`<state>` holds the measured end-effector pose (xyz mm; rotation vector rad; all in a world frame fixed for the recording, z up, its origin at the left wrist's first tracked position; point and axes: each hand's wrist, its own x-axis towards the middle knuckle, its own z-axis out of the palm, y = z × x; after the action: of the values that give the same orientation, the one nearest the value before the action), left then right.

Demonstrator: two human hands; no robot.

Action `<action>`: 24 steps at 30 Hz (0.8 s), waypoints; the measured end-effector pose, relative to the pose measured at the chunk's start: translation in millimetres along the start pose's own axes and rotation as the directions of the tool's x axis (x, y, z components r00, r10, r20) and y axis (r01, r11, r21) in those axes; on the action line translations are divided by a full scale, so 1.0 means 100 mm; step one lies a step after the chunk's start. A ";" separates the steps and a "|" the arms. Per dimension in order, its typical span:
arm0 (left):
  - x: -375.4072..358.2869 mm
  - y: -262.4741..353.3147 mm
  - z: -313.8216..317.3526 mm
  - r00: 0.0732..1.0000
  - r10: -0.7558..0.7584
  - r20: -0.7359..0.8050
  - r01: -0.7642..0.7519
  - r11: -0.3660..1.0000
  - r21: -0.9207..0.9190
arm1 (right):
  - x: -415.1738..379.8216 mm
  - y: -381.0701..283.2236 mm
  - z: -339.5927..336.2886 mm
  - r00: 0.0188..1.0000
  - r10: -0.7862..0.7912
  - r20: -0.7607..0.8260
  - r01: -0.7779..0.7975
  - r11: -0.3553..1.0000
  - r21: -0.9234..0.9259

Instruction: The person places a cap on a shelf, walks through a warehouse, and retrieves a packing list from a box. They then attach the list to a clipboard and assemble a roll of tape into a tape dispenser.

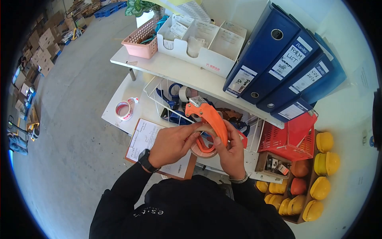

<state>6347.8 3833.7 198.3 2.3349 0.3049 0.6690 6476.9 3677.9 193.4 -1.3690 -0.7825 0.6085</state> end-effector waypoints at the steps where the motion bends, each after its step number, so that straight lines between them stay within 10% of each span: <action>1: -0.02 -0.03 0.01 1.000 -0.001 0.000 0.001 1.000 0.003 | -0.01 0.01 -0.02 1.000 0.000 0.002 0.000 1.000 0.003; 7: 0.02 -0.34 -0.25 0.991 -0.129 0.045 0.134 0.982 -0.134 | 0.00 0.00 -0.57 0.939 -0.154 -0.308 0.102 0.979 -0.179; 13: 0.77 -0.89 -0.06 0.972 -0.230 -0.052 0.229 0.867 0.441 | -0.04 -0.06 -0.55 0.911 -0.257 -0.322 0.195 0.957 -0.214; 15: 0.96 -1.08 -0.02 0.891 -0.399 0.218 0.295 0.872 0.391 | -0.04 -0.03 -0.52 0.913 -0.276 -0.300 0.212 0.950 -0.227; 17: 0.92 -1.31 0.02 0.912 -0.184 0.366 0.118 0.974 0.196 | -0.04 0.01 -0.53 0.913 -0.294 -0.281 0.230 0.943 -0.240; 19: 0.79 -1.33 0.03 0.928 -0.141 0.344 0.003 0.928 0.374 | -0.09 0.07 -0.56 0.914 -0.237 -0.329 0.219 0.971 -0.092; 21: 0.73 -1.12 0.02 0.942 -0.334 -0.017 0.287 0.783 0.552 | -0.11 0.04 -0.53 0.926 -0.187 -0.327 0.185 0.982 -0.037; 24: 0.62 -1.03 -0.16 0.918 -0.357 -0.174 0.396 0.801 0.448 | -0.13 0.02 -0.47 0.957 0.003 -0.289 0.131 0.888 0.441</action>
<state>6387.9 3942.7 163.5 2.5873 1.0516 0.5286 6506.5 3638.9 188.1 -0.9589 -0.4134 0.4901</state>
